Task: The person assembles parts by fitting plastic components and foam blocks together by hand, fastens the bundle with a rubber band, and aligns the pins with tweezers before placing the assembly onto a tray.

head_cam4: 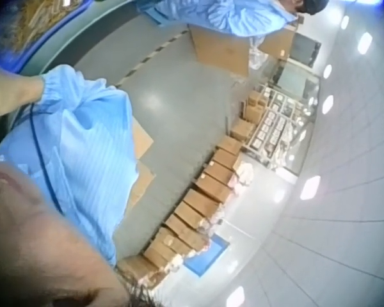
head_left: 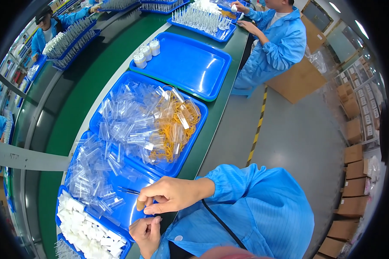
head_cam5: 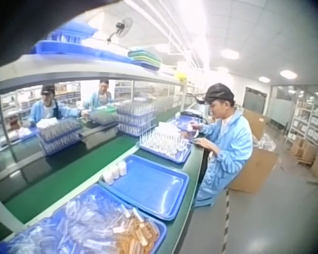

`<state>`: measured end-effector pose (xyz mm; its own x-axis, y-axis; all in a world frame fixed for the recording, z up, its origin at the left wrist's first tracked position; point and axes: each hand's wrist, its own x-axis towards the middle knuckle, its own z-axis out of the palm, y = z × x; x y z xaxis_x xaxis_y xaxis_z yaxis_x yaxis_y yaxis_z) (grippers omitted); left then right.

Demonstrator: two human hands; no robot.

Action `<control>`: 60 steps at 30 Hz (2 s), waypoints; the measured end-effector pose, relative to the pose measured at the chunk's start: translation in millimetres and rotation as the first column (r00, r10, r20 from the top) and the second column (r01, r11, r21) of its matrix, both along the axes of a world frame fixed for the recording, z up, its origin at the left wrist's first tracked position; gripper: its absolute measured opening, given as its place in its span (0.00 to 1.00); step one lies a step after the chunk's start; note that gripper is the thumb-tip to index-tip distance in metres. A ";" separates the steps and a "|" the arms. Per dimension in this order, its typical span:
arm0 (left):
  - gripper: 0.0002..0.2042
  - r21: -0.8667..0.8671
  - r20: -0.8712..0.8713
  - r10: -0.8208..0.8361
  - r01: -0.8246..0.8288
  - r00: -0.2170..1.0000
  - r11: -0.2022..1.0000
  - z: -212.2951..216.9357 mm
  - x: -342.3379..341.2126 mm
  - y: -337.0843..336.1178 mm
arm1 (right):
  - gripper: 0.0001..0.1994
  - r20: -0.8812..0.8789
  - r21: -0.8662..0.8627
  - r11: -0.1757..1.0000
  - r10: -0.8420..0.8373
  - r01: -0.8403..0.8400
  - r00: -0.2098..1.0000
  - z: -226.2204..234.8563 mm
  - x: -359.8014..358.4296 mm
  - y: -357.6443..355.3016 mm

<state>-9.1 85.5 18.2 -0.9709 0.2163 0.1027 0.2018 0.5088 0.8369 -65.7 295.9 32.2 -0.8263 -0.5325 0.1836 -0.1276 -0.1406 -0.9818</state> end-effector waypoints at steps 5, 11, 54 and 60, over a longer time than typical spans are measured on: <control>0.10 0.012 0.004 0.073 -0.073 0.997 0.997 7.0 13.7 -7.2 | 0.11 0.013 0.046 0.995 0.087 -0.087 0.996 7.0 4.1 -13.0; 0.04 0.085 -0.175 -0.066 0.082 0.982 0.993 -0.9 8.1 -23.6 | 0.09 -0.061 0.449 0.893 0.060 -0.026 0.996 4.2 4.2 -26.0; 0.42 -0.225 -0.414 0.687 -0.799 0.597 0.558 -41.3 81.4 -203.4 | 0.13 -0.831 0.505 0.861 0.504 -0.061 0.238 -14.3 -93.9 -373.2; 0.39 -0.106 -0.472 0.733 -0.857 0.489 0.504 -46.1 90.1 -200.6 | 0.22 -0.820 0.482 0.875 0.436 0.037 0.370 -15.1 -105.3 -424.8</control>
<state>81.0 -115.1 -27.8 -0.6440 -0.5560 0.5255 -0.2037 0.7867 0.5828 -171.1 -128.9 17.1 -0.1555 -0.8647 0.4775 -0.9637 0.0267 -0.2655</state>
